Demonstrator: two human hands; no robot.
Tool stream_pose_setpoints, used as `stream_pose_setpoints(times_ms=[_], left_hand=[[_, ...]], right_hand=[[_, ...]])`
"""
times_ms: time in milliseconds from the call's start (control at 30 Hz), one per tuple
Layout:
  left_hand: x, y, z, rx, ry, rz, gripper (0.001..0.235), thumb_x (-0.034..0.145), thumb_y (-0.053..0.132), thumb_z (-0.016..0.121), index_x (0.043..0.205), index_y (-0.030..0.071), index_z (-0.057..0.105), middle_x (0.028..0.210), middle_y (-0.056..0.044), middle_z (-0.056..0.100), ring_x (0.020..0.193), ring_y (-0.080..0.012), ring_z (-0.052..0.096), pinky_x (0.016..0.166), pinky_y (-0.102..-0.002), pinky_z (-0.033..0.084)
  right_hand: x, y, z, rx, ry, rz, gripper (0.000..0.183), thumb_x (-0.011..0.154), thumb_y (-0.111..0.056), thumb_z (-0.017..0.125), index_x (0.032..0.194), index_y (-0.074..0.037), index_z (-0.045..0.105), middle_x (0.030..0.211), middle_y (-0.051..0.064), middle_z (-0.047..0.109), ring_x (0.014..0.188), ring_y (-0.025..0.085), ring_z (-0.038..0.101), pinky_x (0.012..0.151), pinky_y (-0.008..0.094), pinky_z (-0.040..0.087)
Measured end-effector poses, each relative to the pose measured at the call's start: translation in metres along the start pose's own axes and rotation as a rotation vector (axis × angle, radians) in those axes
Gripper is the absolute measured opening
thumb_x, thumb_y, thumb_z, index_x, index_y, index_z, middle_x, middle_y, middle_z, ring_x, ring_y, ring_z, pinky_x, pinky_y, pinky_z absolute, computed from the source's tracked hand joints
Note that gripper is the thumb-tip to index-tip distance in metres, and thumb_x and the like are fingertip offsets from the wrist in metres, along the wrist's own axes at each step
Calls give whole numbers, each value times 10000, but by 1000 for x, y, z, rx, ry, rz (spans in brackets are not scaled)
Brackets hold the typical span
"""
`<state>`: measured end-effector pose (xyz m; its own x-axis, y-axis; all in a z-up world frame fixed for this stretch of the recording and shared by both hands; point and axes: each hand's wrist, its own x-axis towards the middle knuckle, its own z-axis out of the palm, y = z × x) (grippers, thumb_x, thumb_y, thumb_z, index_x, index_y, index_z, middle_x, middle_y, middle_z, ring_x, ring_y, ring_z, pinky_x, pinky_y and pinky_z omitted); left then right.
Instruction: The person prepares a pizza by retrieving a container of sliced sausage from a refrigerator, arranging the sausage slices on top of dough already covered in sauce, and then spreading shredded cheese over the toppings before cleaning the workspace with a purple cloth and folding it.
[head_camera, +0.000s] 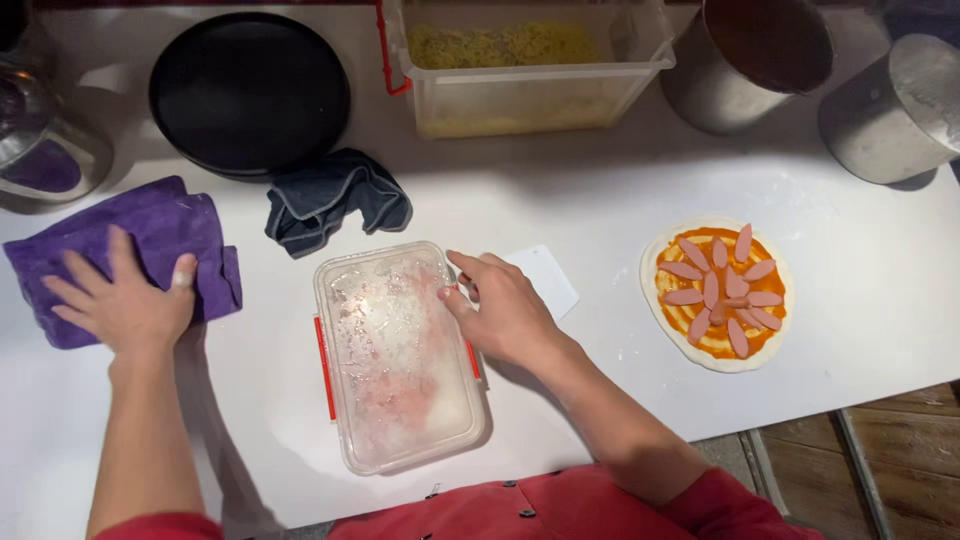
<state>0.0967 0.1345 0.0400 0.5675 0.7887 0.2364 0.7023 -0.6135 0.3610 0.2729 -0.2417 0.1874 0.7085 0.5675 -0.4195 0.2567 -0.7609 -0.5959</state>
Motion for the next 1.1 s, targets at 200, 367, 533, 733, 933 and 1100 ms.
stream_pose_setpoints(times_ms=[200,367,533,733,933,1100], left_hand=[[-1,-19,-25,17,84,-5,233,1035,330,654,1056,99,670,1003,-69,641,943,-260,574,802,-417,436],[-72,87,-121,-1309,9,-178,397,1082,406,500,1351,124,430,1287,-43,541,1164,-118,536,1050,-267,463],[-96,87,-123,-763,300,-99,328,1147,196,448,1251,-31,661,1106,-40,607,1075,-175,546,952,-342,466],[-68,80,-106,-718,257,-255,472,1130,356,531,1386,-7,690,1058,-49,691,967,-124,586,825,-312,512],[-68,38,-113,-355,-32,-474,614,966,443,727,1444,167,458,1036,-341,694,1049,-602,629,914,-664,463],[-86,47,-74,-15,-283,-316,622,916,574,605,1455,269,551,1611,-216,376,1509,-521,255,1170,-734,232]], right_hand=[[43,-59,37,199,88,-402,372,909,-251,639,1255,-133,709,1130,45,738,1005,186,690,910,320,503],[88,-123,130,804,-208,-459,165,844,-137,790,1002,-90,807,942,24,780,793,33,665,787,172,543],[64,-147,171,690,-382,-509,121,889,-90,604,945,-76,710,928,54,724,834,147,625,784,272,505],[58,-162,135,173,-411,-829,167,901,-195,470,910,-75,585,947,257,733,897,467,689,784,496,500],[157,-133,46,-476,76,-363,645,853,-402,798,1427,-186,600,1238,208,616,1217,470,583,900,639,533],[207,-124,103,-510,-31,-295,581,851,-325,828,1352,-94,645,1247,284,562,1185,517,597,908,622,557]])
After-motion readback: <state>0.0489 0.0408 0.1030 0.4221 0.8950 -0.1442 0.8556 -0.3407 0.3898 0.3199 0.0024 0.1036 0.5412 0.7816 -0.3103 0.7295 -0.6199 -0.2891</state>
